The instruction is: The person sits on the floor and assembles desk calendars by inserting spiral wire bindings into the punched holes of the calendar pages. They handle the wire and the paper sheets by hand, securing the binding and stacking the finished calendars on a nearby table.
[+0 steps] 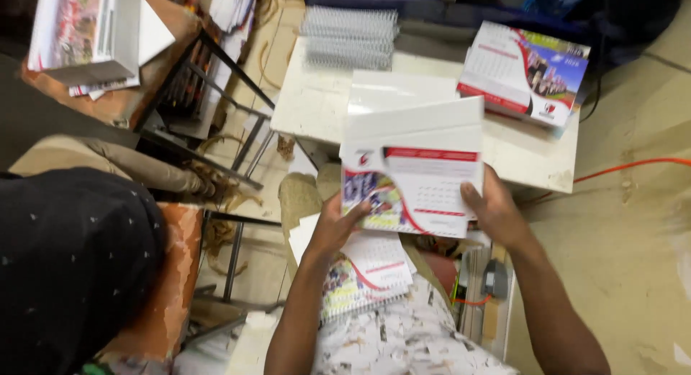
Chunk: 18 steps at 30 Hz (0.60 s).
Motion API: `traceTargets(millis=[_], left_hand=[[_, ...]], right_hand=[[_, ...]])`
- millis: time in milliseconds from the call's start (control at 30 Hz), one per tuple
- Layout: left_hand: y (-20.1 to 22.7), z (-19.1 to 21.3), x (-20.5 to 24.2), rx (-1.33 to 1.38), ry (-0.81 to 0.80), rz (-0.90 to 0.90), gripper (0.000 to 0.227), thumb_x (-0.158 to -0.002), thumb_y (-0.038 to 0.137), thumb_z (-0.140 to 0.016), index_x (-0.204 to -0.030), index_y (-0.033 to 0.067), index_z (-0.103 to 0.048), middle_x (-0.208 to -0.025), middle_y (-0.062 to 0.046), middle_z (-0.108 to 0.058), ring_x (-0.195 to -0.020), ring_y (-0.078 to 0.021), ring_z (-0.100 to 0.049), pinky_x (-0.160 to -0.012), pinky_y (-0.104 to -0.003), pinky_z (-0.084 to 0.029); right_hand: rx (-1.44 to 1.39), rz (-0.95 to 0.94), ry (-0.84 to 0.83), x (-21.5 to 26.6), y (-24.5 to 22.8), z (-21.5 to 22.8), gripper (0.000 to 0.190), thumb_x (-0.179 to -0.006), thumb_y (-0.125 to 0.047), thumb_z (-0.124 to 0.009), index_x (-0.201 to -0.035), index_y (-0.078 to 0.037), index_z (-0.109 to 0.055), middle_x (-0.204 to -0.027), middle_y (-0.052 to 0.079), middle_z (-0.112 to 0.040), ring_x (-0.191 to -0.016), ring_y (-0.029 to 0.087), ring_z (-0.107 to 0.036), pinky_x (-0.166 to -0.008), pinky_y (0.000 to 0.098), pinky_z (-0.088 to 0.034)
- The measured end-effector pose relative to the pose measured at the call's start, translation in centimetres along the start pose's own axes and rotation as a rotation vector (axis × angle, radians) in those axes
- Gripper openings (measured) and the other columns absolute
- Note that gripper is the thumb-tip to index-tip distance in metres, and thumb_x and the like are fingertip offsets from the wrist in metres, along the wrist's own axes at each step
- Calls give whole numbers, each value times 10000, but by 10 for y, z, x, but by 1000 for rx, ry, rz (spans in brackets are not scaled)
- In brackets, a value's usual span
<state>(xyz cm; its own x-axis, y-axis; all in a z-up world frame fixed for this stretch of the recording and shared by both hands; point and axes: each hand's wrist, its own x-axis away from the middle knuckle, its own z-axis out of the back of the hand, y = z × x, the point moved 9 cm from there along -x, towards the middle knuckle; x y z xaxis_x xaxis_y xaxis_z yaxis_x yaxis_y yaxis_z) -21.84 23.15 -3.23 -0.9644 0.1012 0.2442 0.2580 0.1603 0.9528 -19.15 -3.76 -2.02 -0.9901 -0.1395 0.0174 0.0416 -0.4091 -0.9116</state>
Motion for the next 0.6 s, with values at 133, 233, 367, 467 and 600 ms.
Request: traceTargets(millis=[133, 233, 367, 467, 600], left_hand=[[7, -2, -32, -122, -8, -140, 385, -832, 280, -822, -1087, 25, -690, -937, -131, -723, -892, -214, -656, -924, -421, -525], [14, 10, -73, -202, 77, -296, 288, -776, 128, -897, -1018, 58, -757, -867, -71, -743, -814, -149, -671, -890, -340, -541], [60, 2, -83, -180, 125, -502, 442, -756, 6, -886, -1145, 66, -685, -968, -61, -728, -947, -158, -702, -1043, -362, -471], [38, 0, -91, -80, 176, -375, 601, -776, 104, -864, -1310, 86, -587, -1078, -125, -648, -1040, -220, -622, -1003, -433, -499], [24, -8, -107, -182, 132, -381, 365, -831, 154, -843, -1149, 91, -676, -1016, -95, -701, -996, -206, -667, -920, -427, -534]], right_hand=[[-214, 60, -34, -29, -43, 15, 215, -1068, -234, -591, -1199, -70, -544, -920, 112, -701, -778, 179, -663, -829, 424, -582], [-202, 261, 52, -54, -55, 31, 226, -1004, -111, -686, -1213, -38, -646, -1009, 150, -715, -936, 213, -681, -941, 463, -550], [-324, 361, 94, -67, -50, 26, 411, -972, -90, -711, -1349, -47, -555, -1216, 128, -657, -1129, 202, -607, -1068, 454, -495], [-433, 298, 59, -81, 24, 11, 538, -962, -42, -677, -1457, -74, -467, -1289, 115, -613, -1184, 231, -595, -1062, 478, -492], [-391, 283, 115, -90, 32, 16, 536, -962, 44, -634, -1450, -65, -443, -1295, 88, -583, -1158, 171, -547, -1056, 472, -472]])
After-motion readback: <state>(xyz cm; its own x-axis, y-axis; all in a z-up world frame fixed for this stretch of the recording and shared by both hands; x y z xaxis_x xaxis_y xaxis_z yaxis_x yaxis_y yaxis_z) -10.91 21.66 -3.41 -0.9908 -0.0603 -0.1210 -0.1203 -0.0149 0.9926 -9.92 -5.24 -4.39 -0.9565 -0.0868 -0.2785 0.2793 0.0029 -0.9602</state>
